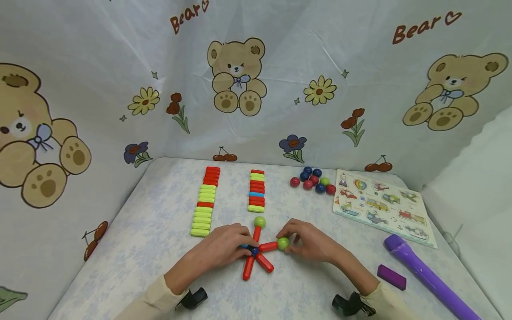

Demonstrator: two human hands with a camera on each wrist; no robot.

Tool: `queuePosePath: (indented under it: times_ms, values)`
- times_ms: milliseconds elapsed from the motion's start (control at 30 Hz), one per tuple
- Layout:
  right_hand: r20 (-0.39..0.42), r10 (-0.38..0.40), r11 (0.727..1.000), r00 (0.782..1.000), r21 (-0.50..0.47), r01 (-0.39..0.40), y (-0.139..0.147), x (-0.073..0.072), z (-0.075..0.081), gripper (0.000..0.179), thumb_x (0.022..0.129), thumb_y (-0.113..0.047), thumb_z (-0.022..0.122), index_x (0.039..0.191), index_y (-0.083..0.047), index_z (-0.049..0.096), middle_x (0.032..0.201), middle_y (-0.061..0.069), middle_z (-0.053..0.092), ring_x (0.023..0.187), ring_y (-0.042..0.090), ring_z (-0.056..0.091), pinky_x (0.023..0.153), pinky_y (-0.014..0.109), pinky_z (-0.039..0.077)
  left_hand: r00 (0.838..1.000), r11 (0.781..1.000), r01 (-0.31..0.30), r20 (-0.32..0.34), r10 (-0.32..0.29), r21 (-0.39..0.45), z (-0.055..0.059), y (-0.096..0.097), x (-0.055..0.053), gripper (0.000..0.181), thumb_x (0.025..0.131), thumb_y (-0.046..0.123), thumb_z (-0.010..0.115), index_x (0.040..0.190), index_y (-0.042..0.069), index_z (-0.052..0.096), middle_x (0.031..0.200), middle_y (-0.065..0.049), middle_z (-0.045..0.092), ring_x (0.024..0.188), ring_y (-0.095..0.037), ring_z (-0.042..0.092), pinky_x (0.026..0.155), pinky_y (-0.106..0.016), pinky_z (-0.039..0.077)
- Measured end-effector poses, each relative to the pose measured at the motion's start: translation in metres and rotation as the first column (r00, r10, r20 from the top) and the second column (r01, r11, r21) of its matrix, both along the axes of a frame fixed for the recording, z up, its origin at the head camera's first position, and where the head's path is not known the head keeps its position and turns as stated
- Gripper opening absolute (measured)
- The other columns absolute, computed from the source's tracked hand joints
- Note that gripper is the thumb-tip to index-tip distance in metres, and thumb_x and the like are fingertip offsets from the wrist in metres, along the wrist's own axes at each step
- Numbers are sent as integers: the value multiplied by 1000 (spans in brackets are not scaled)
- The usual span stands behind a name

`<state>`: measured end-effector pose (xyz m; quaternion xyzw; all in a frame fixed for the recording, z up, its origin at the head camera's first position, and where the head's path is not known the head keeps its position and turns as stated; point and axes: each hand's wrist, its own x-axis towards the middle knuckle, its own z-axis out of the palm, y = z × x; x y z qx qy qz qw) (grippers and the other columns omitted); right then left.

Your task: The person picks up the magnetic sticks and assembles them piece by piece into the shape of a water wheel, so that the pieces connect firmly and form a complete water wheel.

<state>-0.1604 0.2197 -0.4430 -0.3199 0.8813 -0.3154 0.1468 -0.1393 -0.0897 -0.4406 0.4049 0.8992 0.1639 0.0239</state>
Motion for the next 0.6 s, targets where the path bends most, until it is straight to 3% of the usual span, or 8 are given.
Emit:
queuePosePath:
  times_ms: [200,333,433,600]
  values:
    - [-33,9,1000,999,-10,-9,-2,-9,3,31,96,-8,82,126,-12,75,120,-5,71,110,14,68,92,37,62,1000,1000,-4,1,4,-24,6,4,-1,22,97,35,83,117,27,84,106,8,64,86,-4,55,69,-19,50]
    - [-44,24,999,999,-24,-25,-3,-14,2,31,96,-6,81,127,-11,75,122,-2,72,112,18,69,93,40,62,1000,998,15,5,-14,-58,6,6,-5,24,97,37,82,119,27,82,126,7,67,107,-9,64,82,-26,58]
    - [-46,25,999,999,-30,-27,-3,-17,1,33,96,-4,80,127,-11,74,124,-1,72,113,19,69,94,40,62,999,996,34,19,-33,-85,5,6,-9,24,99,37,80,121,28,80,139,7,68,126,-12,62,94,-33,60]
    - [-37,27,999,999,-44,-28,-3,-18,-2,36,96,-2,79,130,-11,73,127,-1,72,115,20,69,95,41,62,999,994,47,28,-45,-103,4,5,-10,24,99,38,80,122,29,79,132,9,68,121,-11,61,92,-31,60]
